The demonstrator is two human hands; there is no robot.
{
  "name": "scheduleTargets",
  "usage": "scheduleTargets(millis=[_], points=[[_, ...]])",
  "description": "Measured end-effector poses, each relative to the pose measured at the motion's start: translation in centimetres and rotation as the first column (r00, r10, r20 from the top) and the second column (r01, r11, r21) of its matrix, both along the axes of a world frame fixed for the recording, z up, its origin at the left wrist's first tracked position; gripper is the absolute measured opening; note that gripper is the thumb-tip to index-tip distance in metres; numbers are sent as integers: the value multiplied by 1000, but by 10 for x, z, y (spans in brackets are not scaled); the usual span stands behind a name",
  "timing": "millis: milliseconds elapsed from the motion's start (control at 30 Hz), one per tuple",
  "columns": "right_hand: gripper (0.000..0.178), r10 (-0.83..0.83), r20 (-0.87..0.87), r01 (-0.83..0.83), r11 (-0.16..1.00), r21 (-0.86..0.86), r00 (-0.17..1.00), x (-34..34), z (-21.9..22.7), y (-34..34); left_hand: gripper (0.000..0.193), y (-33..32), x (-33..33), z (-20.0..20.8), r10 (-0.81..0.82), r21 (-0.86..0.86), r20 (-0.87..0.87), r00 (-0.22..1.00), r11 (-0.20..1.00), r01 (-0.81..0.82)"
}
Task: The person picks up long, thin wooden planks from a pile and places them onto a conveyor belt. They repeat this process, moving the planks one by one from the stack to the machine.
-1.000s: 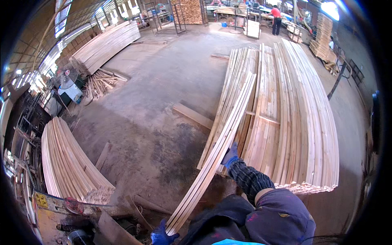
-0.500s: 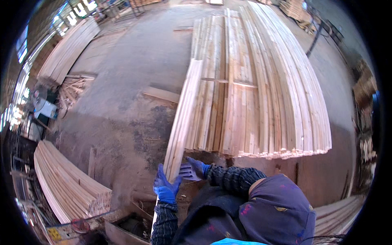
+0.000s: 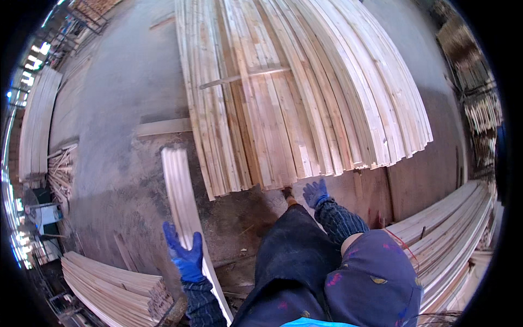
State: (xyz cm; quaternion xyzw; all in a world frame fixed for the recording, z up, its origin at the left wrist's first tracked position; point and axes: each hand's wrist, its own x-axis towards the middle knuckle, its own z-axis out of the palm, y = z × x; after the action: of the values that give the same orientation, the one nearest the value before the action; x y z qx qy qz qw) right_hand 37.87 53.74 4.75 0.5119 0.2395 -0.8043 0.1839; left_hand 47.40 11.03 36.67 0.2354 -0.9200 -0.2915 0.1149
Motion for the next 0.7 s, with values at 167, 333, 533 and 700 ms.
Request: scheduleTargets(millis=[167,333,533,700], points=[[73,-467,121,452,882,133,876,-8,-53,64,83,1,-69,9,77,-103,130,988,993,-64],[67,-689,216,646,724,241,692,-44,-102,85,79,-28,-117,4,108,-213,183,977,975,-67],[58,-809,264,821,563,95,525,-53,-133,74,78,56,-194,-39,-255,-331,217,942,889,317],[61,-819,100,825,557,-97,564,-33,-146,63,84,157,-208,-129,-451,455,145,881,821,345]])
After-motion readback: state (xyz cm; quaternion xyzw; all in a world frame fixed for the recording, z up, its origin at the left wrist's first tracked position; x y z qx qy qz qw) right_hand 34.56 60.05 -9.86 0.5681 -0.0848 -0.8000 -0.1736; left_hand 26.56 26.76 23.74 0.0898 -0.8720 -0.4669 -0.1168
